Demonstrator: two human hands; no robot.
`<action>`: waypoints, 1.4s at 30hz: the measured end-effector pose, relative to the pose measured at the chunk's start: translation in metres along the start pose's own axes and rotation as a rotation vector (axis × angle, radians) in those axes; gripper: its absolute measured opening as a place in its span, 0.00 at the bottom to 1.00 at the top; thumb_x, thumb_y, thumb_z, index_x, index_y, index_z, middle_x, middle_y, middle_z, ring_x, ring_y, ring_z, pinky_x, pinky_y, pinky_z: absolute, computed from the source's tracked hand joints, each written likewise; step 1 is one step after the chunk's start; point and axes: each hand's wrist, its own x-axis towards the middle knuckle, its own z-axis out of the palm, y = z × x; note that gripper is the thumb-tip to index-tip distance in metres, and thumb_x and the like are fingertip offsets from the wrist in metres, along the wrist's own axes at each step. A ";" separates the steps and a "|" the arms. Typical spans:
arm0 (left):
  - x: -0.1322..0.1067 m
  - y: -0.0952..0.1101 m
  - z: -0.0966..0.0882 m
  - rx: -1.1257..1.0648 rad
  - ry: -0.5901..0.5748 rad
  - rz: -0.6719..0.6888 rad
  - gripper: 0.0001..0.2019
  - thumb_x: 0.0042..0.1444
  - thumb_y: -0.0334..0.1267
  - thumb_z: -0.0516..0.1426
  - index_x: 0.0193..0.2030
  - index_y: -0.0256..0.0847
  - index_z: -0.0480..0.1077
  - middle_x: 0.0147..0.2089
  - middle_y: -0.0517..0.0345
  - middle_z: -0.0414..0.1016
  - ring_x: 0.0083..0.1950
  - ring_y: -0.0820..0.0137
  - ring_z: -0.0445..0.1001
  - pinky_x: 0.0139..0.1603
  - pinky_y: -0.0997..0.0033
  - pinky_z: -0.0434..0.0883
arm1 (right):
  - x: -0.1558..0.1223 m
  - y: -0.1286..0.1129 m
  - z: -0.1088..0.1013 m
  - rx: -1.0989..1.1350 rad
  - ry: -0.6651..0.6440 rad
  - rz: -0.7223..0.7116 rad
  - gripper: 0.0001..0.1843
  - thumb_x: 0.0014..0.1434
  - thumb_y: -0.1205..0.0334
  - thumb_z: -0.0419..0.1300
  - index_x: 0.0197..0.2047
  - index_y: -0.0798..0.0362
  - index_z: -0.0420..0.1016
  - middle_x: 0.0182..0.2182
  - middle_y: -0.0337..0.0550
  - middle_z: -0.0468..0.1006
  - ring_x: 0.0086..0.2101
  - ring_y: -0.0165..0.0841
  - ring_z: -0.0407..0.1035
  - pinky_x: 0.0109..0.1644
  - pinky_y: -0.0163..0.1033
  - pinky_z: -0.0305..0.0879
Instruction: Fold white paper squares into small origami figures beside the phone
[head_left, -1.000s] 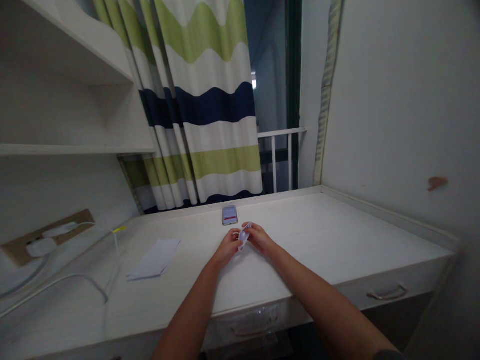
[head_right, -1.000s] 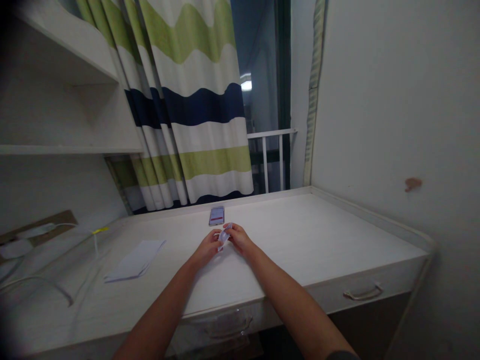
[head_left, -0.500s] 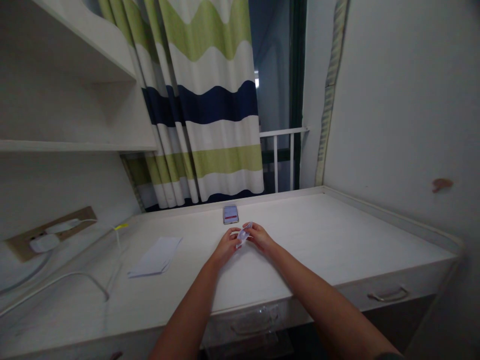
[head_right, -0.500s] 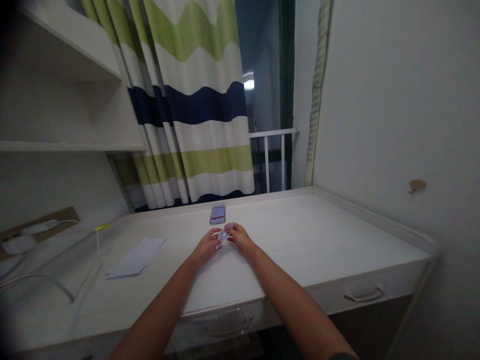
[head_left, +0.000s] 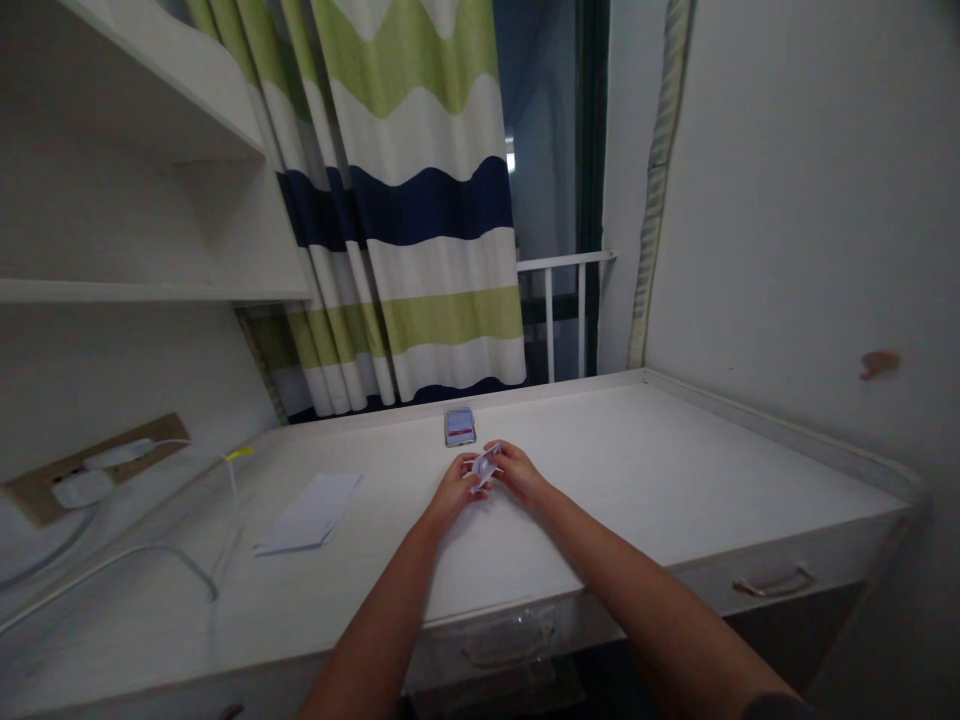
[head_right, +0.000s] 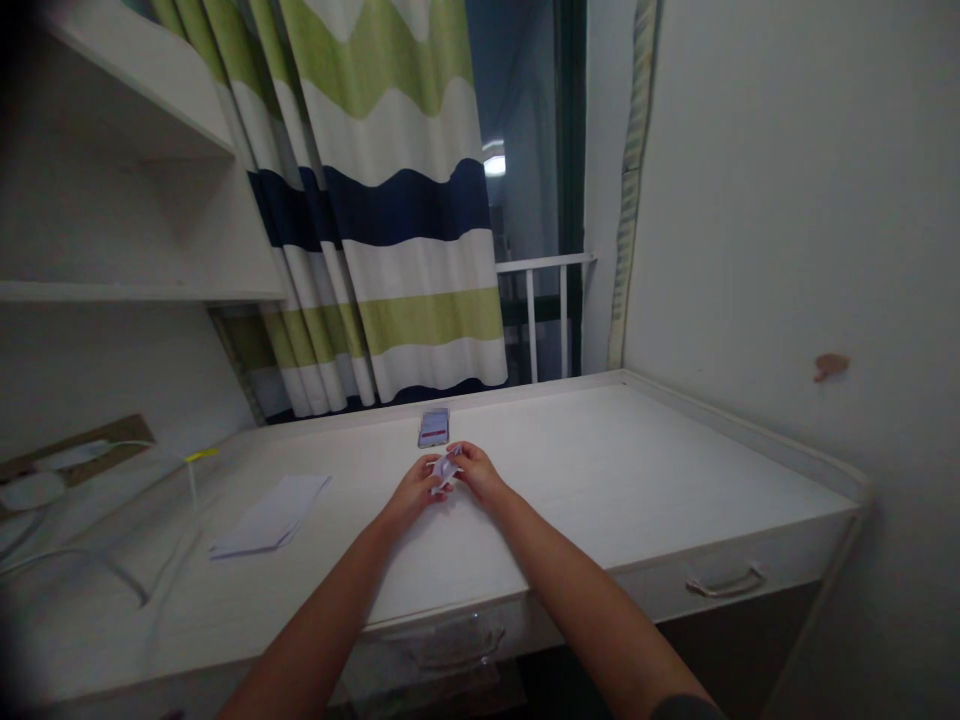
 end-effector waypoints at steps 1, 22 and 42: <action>0.001 -0.001 0.000 0.009 0.008 0.006 0.18 0.36 0.30 0.58 0.37 0.41 0.59 0.31 0.62 0.67 0.24 0.76 0.68 0.24 0.75 0.64 | 0.000 0.000 0.000 -0.005 -0.002 -0.002 0.11 0.36 0.62 0.61 0.26 0.53 0.67 0.21 0.35 0.69 0.25 0.28 0.63 0.31 0.35 0.58; 0.000 -0.002 0.004 -0.057 0.014 -0.033 0.19 0.32 0.25 0.56 0.35 0.42 0.61 0.28 0.62 0.67 0.27 0.74 0.67 0.25 0.75 0.64 | -0.002 0.001 0.004 -0.019 0.013 0.026 0.12 0.35 0.60 0.62 0.27 0.52 0.67 0.22 0.35 0.68 0.25 0.28 0.63 0.31 0.35 0.58; -0.003 0.006 0.003 -0.242 0.046 -0.078 0.20 0.33 0.23 0.55 0.37 0.41 0.66 0.33 0.60 0.71 0.34 0.74 0.68 0.33 0.76 0.62 | 0.001 0.005 0.001 -0.235 -0.094 -0.074 0.18 0.42 0.46 0.59 0.28 0.53 0.68 0.23 0.35 0.67 0.25 0.26 0.60 0.28 0.32 0.55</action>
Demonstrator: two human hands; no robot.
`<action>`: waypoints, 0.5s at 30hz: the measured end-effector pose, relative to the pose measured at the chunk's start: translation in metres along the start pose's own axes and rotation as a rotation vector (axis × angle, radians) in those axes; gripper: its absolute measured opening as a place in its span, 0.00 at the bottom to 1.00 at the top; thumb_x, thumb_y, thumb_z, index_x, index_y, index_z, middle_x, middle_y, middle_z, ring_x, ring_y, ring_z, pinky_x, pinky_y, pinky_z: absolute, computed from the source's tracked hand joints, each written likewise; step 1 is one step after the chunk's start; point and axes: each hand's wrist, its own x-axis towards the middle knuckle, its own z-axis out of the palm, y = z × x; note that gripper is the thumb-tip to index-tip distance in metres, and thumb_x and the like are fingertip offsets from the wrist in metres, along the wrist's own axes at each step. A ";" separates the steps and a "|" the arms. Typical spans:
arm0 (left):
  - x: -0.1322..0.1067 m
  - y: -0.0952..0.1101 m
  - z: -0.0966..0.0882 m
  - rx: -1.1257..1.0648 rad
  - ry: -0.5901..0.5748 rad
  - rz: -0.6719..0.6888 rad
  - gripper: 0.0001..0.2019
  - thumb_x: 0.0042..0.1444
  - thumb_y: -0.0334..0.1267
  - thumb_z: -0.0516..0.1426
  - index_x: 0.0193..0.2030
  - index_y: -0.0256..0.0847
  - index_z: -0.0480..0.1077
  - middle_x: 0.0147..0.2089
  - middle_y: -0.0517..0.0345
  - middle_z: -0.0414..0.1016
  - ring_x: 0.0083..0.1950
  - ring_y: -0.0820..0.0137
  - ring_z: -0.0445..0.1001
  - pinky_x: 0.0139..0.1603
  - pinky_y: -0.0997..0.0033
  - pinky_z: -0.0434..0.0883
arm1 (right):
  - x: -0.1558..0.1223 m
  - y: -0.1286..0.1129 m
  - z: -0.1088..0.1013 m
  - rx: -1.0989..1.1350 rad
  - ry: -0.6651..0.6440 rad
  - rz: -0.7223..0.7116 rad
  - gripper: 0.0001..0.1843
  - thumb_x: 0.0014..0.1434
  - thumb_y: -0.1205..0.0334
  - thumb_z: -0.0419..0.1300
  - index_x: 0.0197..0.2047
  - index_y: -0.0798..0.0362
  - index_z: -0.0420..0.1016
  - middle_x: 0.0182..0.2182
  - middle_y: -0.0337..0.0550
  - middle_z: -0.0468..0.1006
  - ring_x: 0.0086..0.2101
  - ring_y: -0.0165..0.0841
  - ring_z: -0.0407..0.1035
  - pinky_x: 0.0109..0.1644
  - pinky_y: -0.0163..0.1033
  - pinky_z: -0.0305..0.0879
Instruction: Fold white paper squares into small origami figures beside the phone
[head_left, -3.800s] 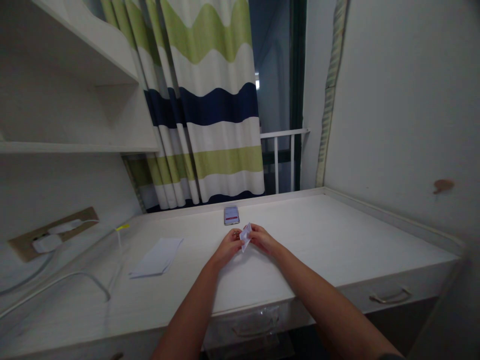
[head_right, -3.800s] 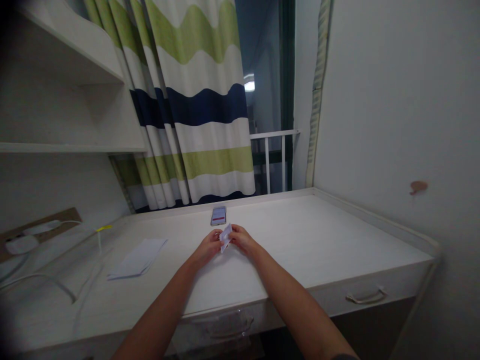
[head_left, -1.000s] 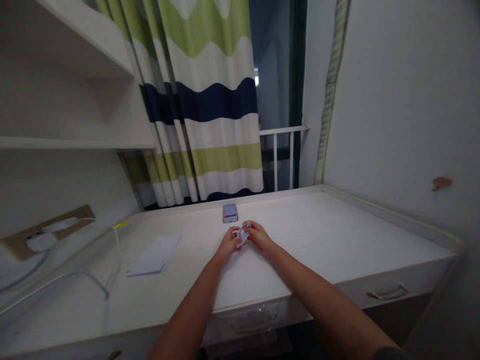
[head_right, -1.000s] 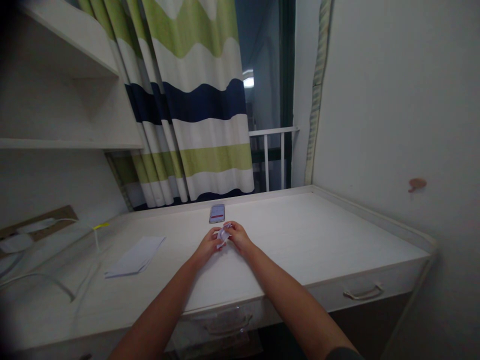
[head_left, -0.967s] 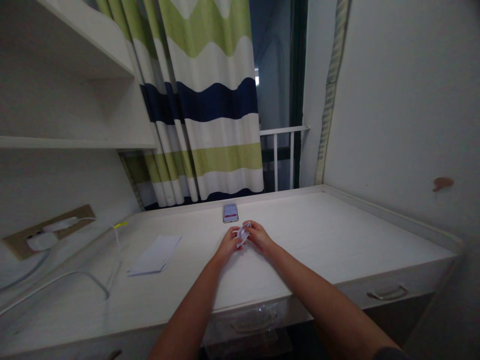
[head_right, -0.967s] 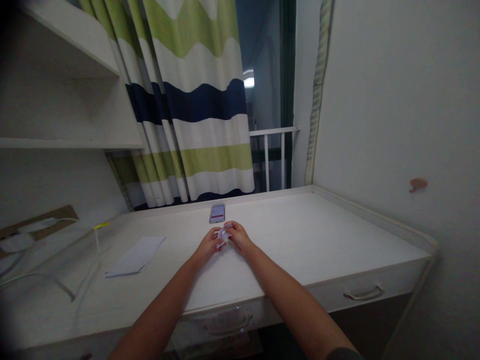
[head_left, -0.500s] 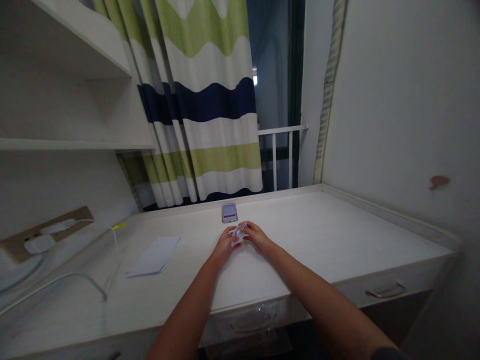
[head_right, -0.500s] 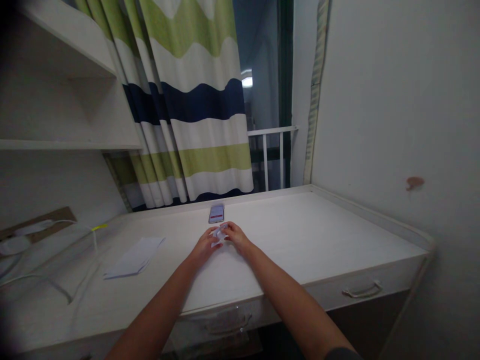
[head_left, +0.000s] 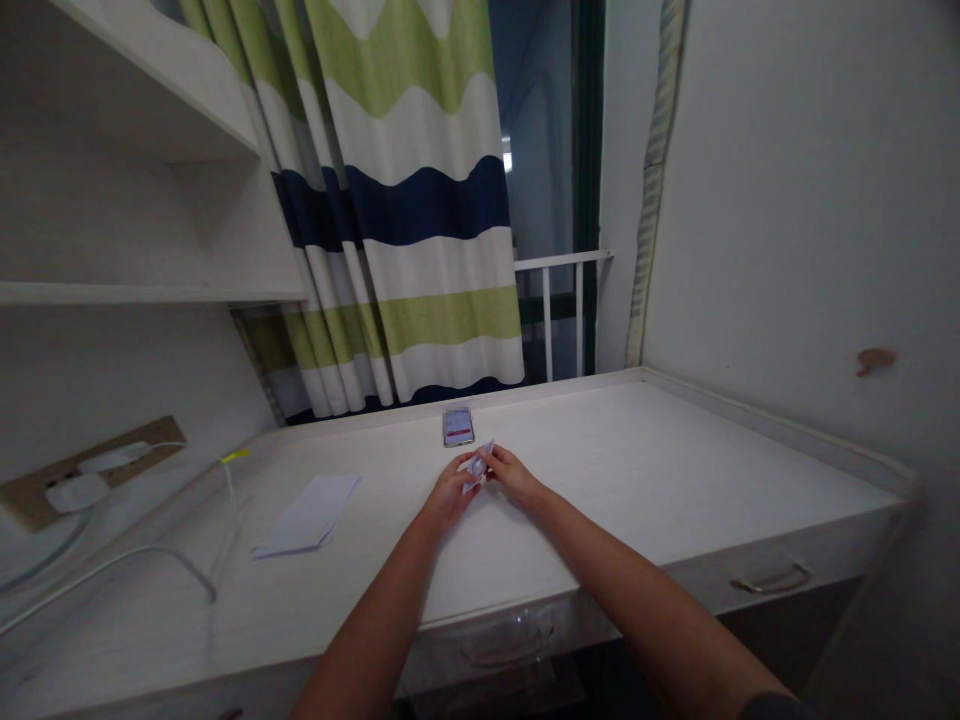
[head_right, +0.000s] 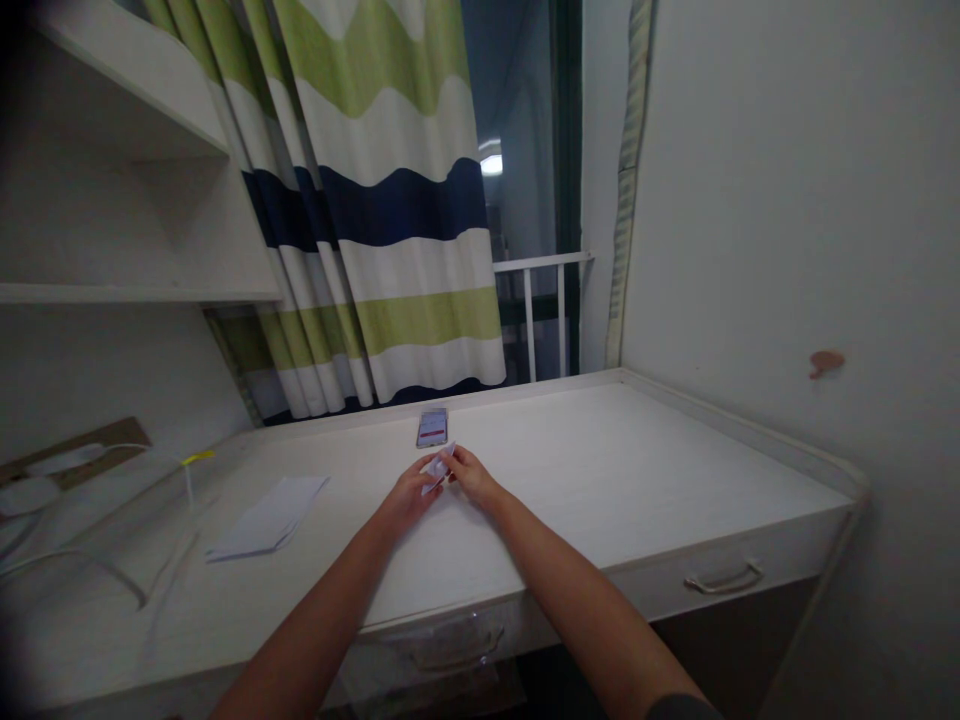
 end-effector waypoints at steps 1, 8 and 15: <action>0.000 0.000 0.000 0.000 0.008 0.014 0.20 0.33 0.23 0.54 0.37 0.41 0.66 0.33 0.60 0.71 0.34 0.74 0.68 0.33 0.76 0.62 | -0.001 -0.001 0.000 0.000 -0.005 0.001 0.17 0.42 0.48 0.60 0.29 0.53 0.68 0.23 0.36 0.68 0.25 0.26 0.61 0.29 0.32 0.55; 0.003 -0.001 0.000 -0.002 0.024 0.044 0.18 0.33 0.24 0.56 0.35 0.40 0.66 0.33 0.59 0.71 0.34 0.74 0.69 0.34 0.75 0.63 | -0.002 0.000 -0.001 0.026 -0.066 -0.001 0.16 0.38 0.64 0.62 0.34 0.53 0.68 0.30 0.38 0.72 0.31 0.29 0.65 0.32 0.33 0.57; 0.014 -0.009 -0.002 -0.027 0.023 0.086 0.10 0.38 0.32 0.57 0.31 0.36 0.67 0.29 0.58 0.71 0.30 0.71 0.70 0.33 0.72 0.65 | 0.004 0.009 -0.003 -0.001 -0.041 0.036 0.12 0.38 0.68 0.58 0.32 0.54 0.68 0.25 0.36 0.70 0.26 0.28 0.63 0.30 0.33 0.56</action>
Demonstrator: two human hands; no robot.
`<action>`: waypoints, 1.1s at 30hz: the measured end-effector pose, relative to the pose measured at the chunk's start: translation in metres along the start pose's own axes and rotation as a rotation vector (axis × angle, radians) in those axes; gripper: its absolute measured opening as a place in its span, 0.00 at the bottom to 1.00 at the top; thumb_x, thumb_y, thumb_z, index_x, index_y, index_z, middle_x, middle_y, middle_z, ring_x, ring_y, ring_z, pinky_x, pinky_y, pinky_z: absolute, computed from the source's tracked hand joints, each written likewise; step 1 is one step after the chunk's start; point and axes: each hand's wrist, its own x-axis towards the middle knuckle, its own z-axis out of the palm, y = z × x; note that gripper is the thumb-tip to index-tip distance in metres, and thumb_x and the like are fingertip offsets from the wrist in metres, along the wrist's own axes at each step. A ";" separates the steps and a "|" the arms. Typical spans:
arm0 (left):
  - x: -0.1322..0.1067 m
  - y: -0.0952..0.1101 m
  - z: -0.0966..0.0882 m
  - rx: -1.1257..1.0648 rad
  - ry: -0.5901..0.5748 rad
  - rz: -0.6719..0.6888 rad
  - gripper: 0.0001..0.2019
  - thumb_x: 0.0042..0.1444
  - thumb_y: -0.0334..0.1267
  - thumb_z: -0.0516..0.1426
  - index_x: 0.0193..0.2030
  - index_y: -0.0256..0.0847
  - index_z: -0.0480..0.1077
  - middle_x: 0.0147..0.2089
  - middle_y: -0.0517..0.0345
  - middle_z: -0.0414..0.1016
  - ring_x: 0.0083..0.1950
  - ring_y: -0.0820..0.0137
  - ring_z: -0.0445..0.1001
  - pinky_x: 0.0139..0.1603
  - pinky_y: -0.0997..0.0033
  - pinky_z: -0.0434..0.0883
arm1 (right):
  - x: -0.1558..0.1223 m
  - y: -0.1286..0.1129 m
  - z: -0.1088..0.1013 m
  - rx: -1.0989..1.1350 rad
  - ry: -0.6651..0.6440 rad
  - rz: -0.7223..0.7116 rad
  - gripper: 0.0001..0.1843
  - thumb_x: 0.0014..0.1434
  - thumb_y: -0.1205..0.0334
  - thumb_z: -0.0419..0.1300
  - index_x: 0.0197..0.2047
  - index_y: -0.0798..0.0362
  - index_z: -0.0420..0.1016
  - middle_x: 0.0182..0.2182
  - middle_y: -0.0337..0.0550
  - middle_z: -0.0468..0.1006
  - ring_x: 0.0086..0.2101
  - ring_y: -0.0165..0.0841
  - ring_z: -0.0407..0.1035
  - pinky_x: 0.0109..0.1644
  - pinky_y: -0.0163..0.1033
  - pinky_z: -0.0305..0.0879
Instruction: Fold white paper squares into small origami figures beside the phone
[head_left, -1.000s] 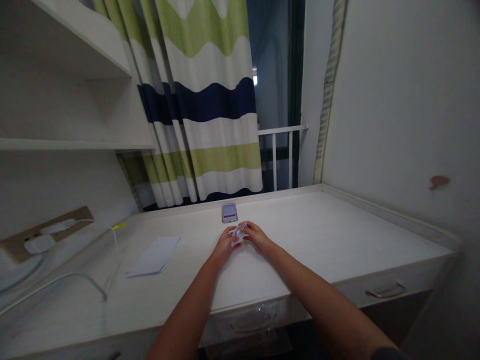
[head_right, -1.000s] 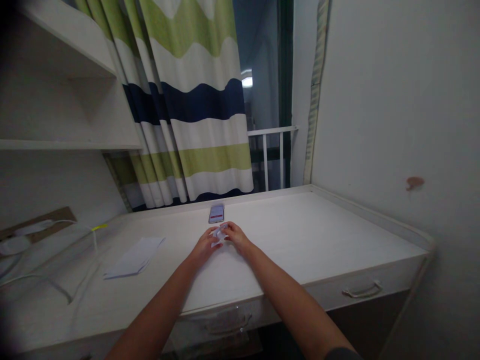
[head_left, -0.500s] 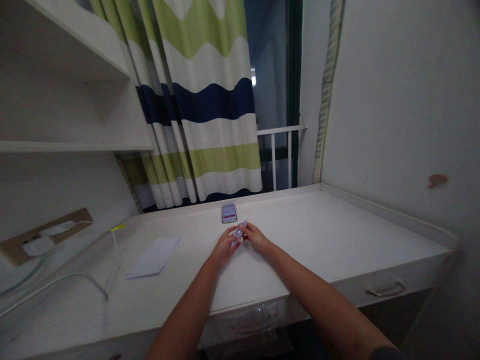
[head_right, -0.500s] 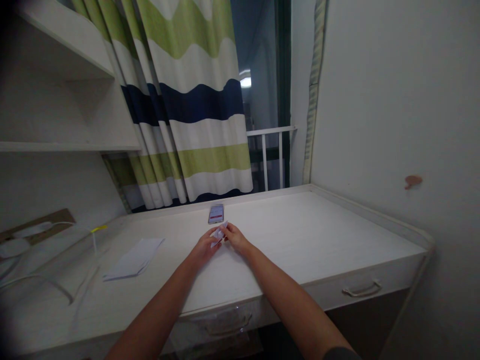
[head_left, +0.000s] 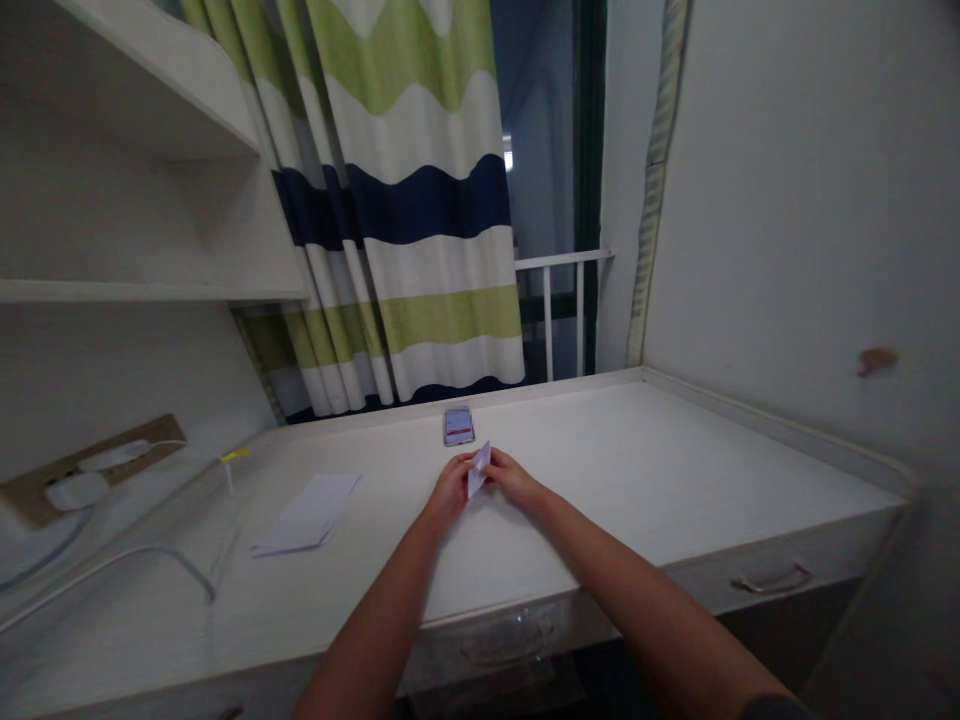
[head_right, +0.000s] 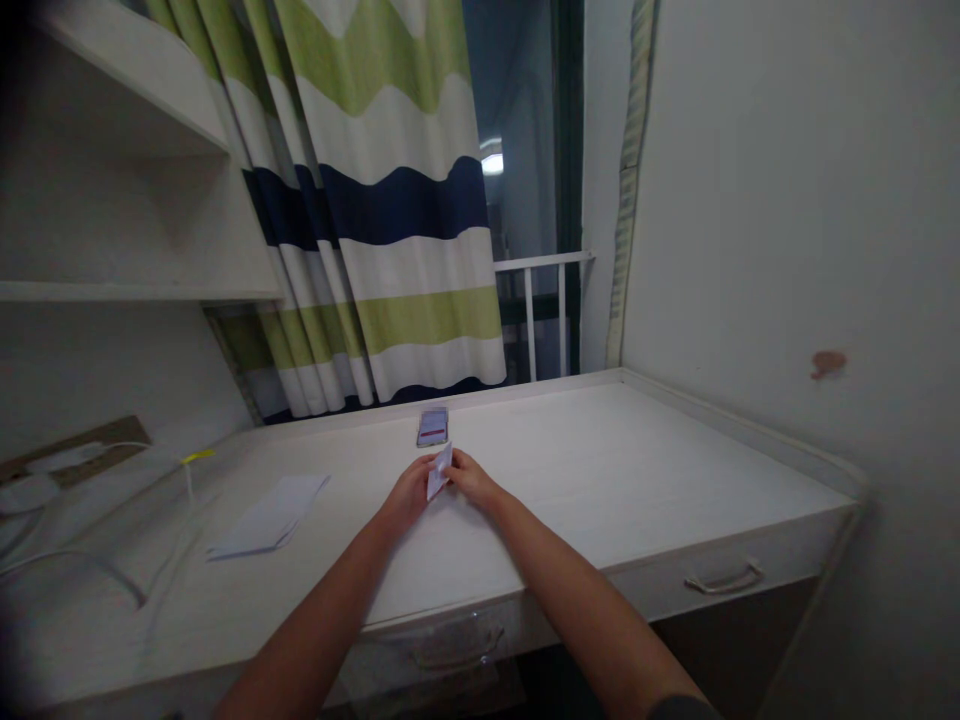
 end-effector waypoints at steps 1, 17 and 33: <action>0.001 -0.001 -0.001 0.002 0.005 0.009 0.09 0.38 0.33 0.57 0.31 0.37 0.66 0.28 0.58 0.71 0.30 0.72 0.69 0.32 0.72 0.66 | 0.000 0.001 0.000 -0.001 0.000 0.008 0.12 0.39 0.68 0.58 0.32 0.54 0.68 0.25 0.36 0.70 0.26 0.28 0.63 0.30 0.33 0.56; -0.009 0.008 0.000 0.113 0.078 -0.042 0.12 0.40 0.40 0.60 0.31 0.41 0.64 0.30 0.60 0.70 0.31 0.73 0.69 0.27 0.75 0.65 | -0.007 -0.017 -0.001 -0.006 0.086 0.027 0.12 0.43 0.54 0.58 0.32 0.51 0.69 0.23 0.35 0.70 0.24 0.27 0.64 0.25 0.31 0.57; 0.028 0.034 0.009 0.341 0.184 0.047 0.10 0.40 0.38 0.60 0.28 0.35 0.67 0.22 0.60 0.69 0.23 0.75 0.70 0.28 0.73 0.69 | 0.016 -0.046 -0.026 0.182 0.463 0.183 0.10 0.52 0.65 0.56 0.23 0.61 0.69 0.21 0.43 0.73 0.21 0.26 0.69 0.28 0.29 0.69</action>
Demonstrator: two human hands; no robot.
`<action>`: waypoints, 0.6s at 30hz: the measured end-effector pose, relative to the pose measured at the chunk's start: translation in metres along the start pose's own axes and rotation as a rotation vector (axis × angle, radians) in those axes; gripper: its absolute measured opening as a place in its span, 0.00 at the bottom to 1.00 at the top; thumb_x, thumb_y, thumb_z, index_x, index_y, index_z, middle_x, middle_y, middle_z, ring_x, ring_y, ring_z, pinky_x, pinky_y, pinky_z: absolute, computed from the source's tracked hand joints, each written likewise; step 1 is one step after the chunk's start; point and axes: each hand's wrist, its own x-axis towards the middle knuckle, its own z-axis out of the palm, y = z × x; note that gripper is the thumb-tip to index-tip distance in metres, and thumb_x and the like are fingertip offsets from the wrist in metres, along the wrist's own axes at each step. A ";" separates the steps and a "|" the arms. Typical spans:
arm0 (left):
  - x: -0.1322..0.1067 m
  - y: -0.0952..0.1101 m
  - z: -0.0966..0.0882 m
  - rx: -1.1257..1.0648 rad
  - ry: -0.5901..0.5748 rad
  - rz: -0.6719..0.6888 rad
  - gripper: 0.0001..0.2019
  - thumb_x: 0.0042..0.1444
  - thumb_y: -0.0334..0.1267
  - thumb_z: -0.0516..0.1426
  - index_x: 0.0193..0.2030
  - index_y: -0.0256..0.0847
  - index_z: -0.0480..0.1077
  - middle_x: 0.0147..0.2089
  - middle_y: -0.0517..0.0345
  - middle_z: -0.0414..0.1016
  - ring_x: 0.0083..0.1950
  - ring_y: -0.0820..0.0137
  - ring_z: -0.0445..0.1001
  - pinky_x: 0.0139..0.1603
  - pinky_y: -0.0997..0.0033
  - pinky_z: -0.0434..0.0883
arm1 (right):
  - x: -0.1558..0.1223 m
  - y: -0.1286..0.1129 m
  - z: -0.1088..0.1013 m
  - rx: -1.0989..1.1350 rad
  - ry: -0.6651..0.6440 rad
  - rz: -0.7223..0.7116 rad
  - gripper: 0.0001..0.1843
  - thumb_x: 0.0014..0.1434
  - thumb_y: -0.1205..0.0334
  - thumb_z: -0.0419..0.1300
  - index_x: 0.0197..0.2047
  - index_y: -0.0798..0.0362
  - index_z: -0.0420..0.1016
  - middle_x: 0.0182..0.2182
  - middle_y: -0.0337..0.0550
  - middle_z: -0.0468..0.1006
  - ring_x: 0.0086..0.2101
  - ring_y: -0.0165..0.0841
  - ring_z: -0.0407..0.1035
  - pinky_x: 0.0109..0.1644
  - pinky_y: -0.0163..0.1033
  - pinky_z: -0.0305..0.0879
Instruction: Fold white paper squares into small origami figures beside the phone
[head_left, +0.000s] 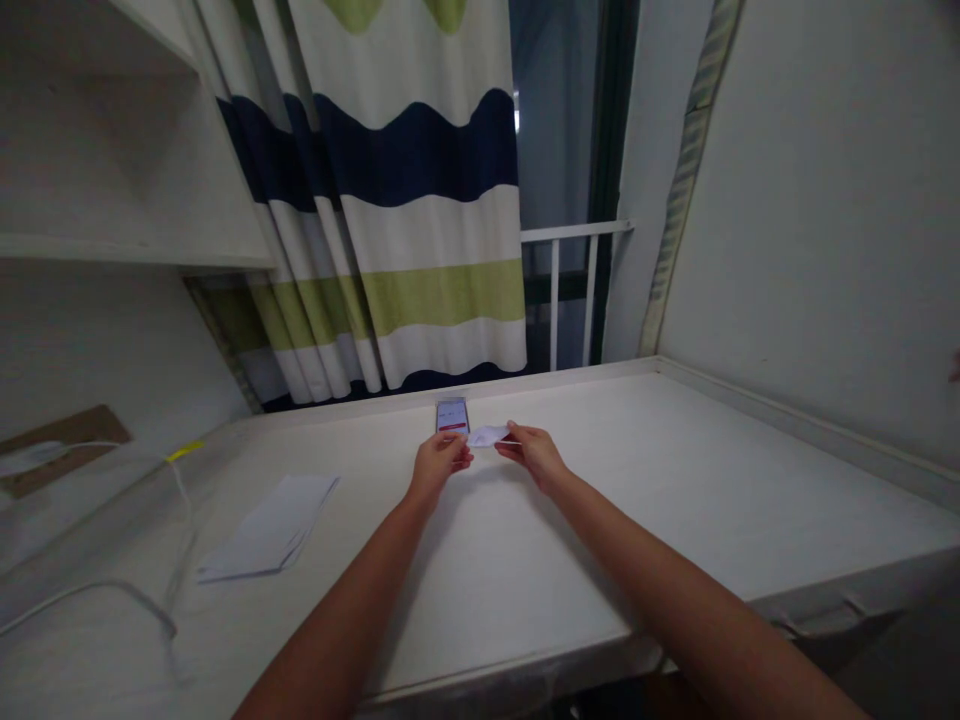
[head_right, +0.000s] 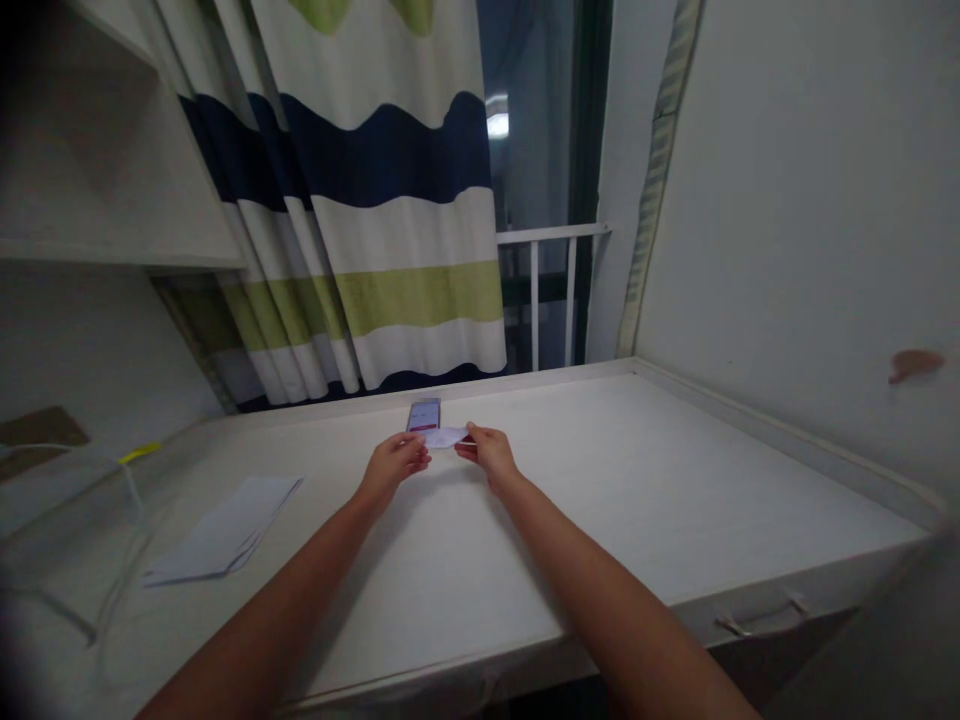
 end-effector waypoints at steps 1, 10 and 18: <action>0.006 0.001 0.003 0.012 0.010 0.004 0.09 0.41 0.37 0.60 0.28 0.34 0.67 0.22 0.59 0.69 0.23 0.75 0.70 0.28 0.74 0.69 | 0.006 -0.002 -0.001 -0.015 -0.007 -0.011 0.09 0.53 0.66 0.55 0.23 0.61 0.68 0.21 0.43 0.73 0.22 0.26 0.70 0.28 0.29 0.69; 0.086 0.003 0.040 0.073 -0.044 -0.040 0.03 0.44 0.32 0.57 0.26 0.33 0.68 0.27 0.55 0.72 0.23 0.76 0.70 0.28 0.75 0.68 | 0.087 -0.021 -0.032 -0.184 0.073 -0.041 0.09 0.54 0.68 0.54 0.23 0.59 0.64 0.14 0.39 0.70 0.19 0.25 0.68 0.23 0.28 0.67; 0.167 -0.011 0.071 0.226 0.022 -0.085 0.00 0.45 0.28 0.54 0.26 0.34 0.66 0.26 0.53 0.73 0.22 0.75 0.71 0.27 0.74 0.69 | 0.170 -0.029 -0.044 -0.305 0.159 -0.020 0.08 0.53 0.70 0.55 0.23 0.59 0.64 0.13 0.38 0.69 0.17 0.24 0.67 0.23 0.28 0.67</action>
